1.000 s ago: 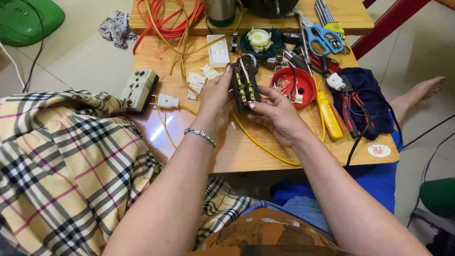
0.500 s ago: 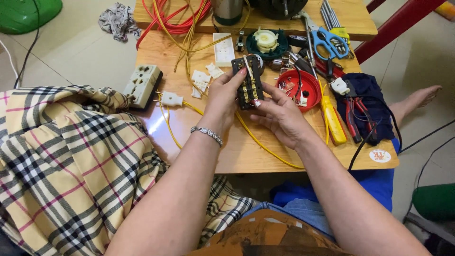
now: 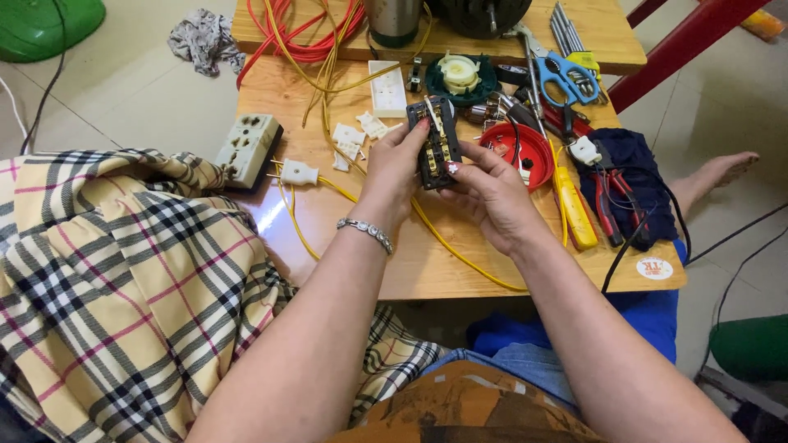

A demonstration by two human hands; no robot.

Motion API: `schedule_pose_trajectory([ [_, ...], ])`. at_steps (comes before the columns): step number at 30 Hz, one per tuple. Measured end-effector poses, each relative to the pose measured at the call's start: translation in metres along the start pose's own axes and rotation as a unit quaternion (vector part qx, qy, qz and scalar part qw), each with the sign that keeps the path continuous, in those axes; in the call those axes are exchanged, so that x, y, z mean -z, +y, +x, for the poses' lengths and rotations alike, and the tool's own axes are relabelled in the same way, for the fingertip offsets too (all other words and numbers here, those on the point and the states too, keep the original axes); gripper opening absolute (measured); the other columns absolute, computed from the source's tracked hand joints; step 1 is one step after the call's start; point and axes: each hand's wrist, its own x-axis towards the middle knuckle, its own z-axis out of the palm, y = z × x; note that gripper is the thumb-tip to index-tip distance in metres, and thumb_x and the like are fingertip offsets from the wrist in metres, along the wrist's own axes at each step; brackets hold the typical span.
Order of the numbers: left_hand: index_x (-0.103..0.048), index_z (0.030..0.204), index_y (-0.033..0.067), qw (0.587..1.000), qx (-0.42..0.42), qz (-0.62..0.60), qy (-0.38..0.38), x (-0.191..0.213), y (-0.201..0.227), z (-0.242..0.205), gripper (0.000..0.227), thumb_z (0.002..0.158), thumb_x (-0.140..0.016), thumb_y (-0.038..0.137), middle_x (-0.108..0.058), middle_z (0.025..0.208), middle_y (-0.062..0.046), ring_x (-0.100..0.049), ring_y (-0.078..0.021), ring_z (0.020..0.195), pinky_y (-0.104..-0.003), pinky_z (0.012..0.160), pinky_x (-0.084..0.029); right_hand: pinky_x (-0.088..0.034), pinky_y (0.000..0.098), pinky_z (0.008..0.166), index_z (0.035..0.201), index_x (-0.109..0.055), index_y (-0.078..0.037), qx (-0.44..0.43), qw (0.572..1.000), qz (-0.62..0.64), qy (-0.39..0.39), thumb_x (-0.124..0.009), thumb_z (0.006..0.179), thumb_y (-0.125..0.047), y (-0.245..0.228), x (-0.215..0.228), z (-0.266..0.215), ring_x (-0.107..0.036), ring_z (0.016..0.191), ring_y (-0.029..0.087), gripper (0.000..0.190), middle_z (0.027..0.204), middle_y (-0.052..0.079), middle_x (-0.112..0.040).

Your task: Wiring an electrical socket component by connecting wires to terminals on a wooden table.

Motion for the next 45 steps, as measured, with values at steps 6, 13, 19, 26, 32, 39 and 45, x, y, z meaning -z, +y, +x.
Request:
schedule_pose_trajectory([
  [6, -0.054, 0.131, 0.0003, 0.998, 0.0, 0.06, -0.004, -0.005, 0.01, -0.021, 0.064, 0.081, -0.07, 0.037, -0.062, 0.119, -0.024, -0.064, -0.0323, 0.106, -0.043, 0.08, -0.057, -0.063, 0.0327, 0.076, 0.122, -0.06, -0.007, 0.02, 0.999, 0.0, 0.029, -0.071, 0.08, -0.007, -0.001, 0.004, 0.001, -0.072, 0.081, 0.021, 0.044, 0.094, 0.01, -0.069],
  [13, -0.049, 0.135, 0.0002, 0.988, -0.011, 0.151, -0.014, -0.011, 0.024, -0.04, 0.071, 0.079, -0.068, 0.04, -0.061, 0.12, -0.024, -0.062, -0.0351, 0.111, -0.043, 0.085, -0.056, -0.063, 0.0299, 0.071, 0.12, -0.061, -0.008, 0.048, 0.997, -0.017, 0.062, -0.074, 0.077, -0.007, -0.004, -0.001, -0.003, -0.072, 0.076, 0.018, 0.045, 0.088, 0.008, -0.066],
  [19, -0.044, 0.137, -0.0024, 0.985, -0.01, 0.169, -0.027, -0.016, 0.025, -0.045, 0.089, 0.069, -0.073, 0.048, -0.06, 0.122, -0.026, -0.061, -0.0368, 0.112, -0.046, 0.087, -0.054, -0.062, 0.0247, 0.071, 0.121, -0.061, -0.01, 0.097, 0.987, -0.107, 0.064, -0.077, 0.074, -0.01, -0.014, -0.014, -0.013, -0.067, 0.079, 0.014, 0.049, 0.09, 0.004, -0.06],
  [26, -0.053, 0.128, -0.0028, 0.992, -0.012, 0.129, -0.009, -0.011, 0.005, -0.018, 0.07, 0.074, -0.073, 0.037, -0.063, 0.107, -0.022, -0.065, -0.0303, 0.099, -0.042, 0.078, -0.057, -0.056, 0.0254, 0.075, 0.113, -0.069, -0.015, 0.121, 0.971, -0.206, 0.005, -0.076, 0.075, -0.014, -0.014, -0.017, -0.017, -0.065, 0.084, 0.011, 0.038, 0.095, 0.003, -0.07],
  [32, -0.053, 0.126, -0.0023, 0.995, 0.002, 0.096, 0.0, -0.01, 0.001, -0.013, 0.061, 0.078, -0.07, 0.031, -0.061, 0.108, -0.023, -0.064, -0.0307, 0.098, -0.044, 0.076, -0.058, -0.055, 0.0273, 0.075, 0.112, -0.07, -0.016, 0.133, 0.948, -0.284, 0.055, -0.073, 0.078, -0.018, -0.012, 0.007, -0.012, -0.065, 0.084, 0.012, 0.034, 0.093, 0.002, -0.07],
  [39, -0.05, 0.128, -0.0034, 0.997, 0.014, 0.073, -0.006, -0.014, -0.002, -0.012, 0.058, 0.079, -0.068, 0.024, -0.059, 0.108, -0.024, -0.064, -0.0324, 0.097, -0.045, 0.076, -0.058, -0.054, 0.0317, 0.073, 0.108, -0.071, -0.017, 0.14, 0.895, -0.403, 0.133, -0.073, 0.08, -0.023, -0.012, 0.056, -0.004, -0.066, 0.083, 0.016, 0.029, 0.09, 0.001, -0.07],
  [45, -0.048, 0.129, -0.0043, 0.998, 0.023, 0.051, 0.003, -0.009, 0.0, -0.016, 0.056, 0.08, -0.066, 0.017, -0.058, 0.108, -0.025, -0.064, -0.0338, 0.097, -0.047, 0.076, -0.059, -0.053, 0.0354, 0.072, 0.104, -0.072, -0.019, 0.141, 0.836, -0.499, 0.183, -0.072, 0.081, -0.027, -0.01, 0.088, 0.005, -0.066, 0.083, 0.02, 0.025, 0.087, -0.001, -0.069],
])
